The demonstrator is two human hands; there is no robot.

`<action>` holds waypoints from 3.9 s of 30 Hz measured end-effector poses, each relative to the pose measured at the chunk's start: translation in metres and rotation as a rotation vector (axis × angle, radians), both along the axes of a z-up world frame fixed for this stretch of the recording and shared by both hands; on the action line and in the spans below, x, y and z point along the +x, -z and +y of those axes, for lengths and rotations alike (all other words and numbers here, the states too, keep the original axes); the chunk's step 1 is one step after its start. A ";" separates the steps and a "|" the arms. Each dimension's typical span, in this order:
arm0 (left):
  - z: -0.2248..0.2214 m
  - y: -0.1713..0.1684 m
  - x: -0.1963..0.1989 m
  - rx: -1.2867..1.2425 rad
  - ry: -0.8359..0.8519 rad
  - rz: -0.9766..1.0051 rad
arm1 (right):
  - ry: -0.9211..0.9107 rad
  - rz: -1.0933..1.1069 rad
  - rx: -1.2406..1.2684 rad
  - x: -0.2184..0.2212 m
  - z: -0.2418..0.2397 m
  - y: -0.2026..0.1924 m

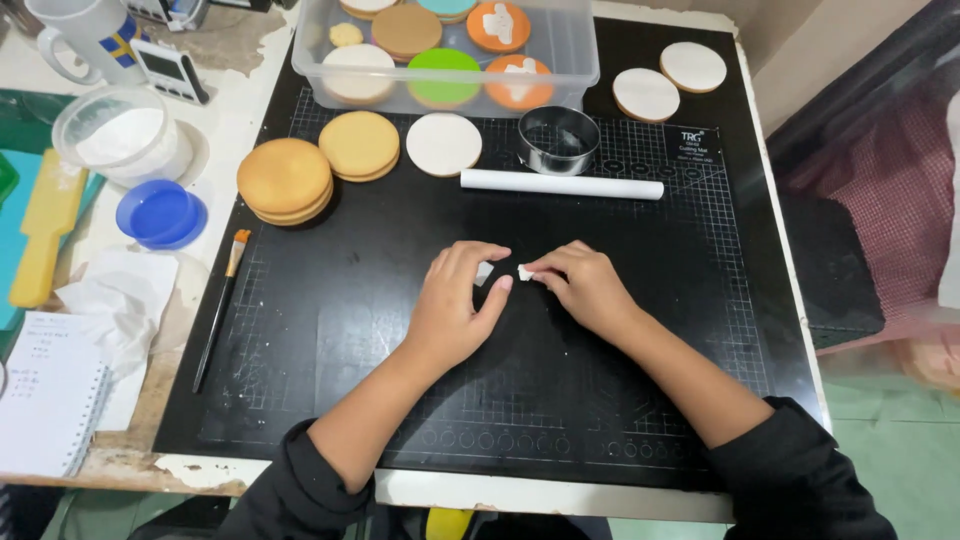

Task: Decorating a round cookie by applying a liquid adhesive with a brush and then placing and smoothing a white fondant circle on top.

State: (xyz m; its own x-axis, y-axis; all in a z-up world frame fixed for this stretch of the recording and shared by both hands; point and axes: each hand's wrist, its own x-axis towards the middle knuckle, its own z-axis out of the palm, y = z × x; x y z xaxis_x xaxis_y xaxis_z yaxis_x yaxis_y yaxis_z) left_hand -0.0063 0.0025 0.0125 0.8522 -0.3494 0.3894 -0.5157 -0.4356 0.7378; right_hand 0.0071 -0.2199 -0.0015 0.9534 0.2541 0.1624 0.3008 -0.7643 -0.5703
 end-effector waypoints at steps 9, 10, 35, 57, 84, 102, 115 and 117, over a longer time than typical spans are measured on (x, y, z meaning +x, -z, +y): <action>-0.014 0.027 0.004 -0.535 0.171 0.911 | 0.154 0.219 1.017 -0.006 0.011 0.012; -0.014 0.016 0.002 -0.531 0.176 0.912 | 0.159 0.215 1.019 -0.009 0.014 0.006; -0.013 0.015 0.002 -0.480 0.171 0.870 | -0.124 -0.286 0.507 -0.021 0.014 0.000; -0.016 0.015 0.000 -0.676 0.309 0.788 | -0.309 -0.169 0.558 -0.012 0.019 -0.001; 0.002 0.000 0.020 -0.240 -0.069 0.546 | 0.031 -0.031 0.703 -0.008 0.032 -0.004; 0.020 -0.021 0.014 0.688 0.085 0.291 | 0.093 0.201 -0.220 0.030 -0.007 -0.060; 0.020 -0.030 0.014 0.592 0.023 0.313 | -0.081 0.169 -0.267 0.020 0.009 -0.054; 0.023 -0.030 0.014 0.521 0.002 0.295 | -0.135 0.319 -0.300 -0.012 0.015 -0.116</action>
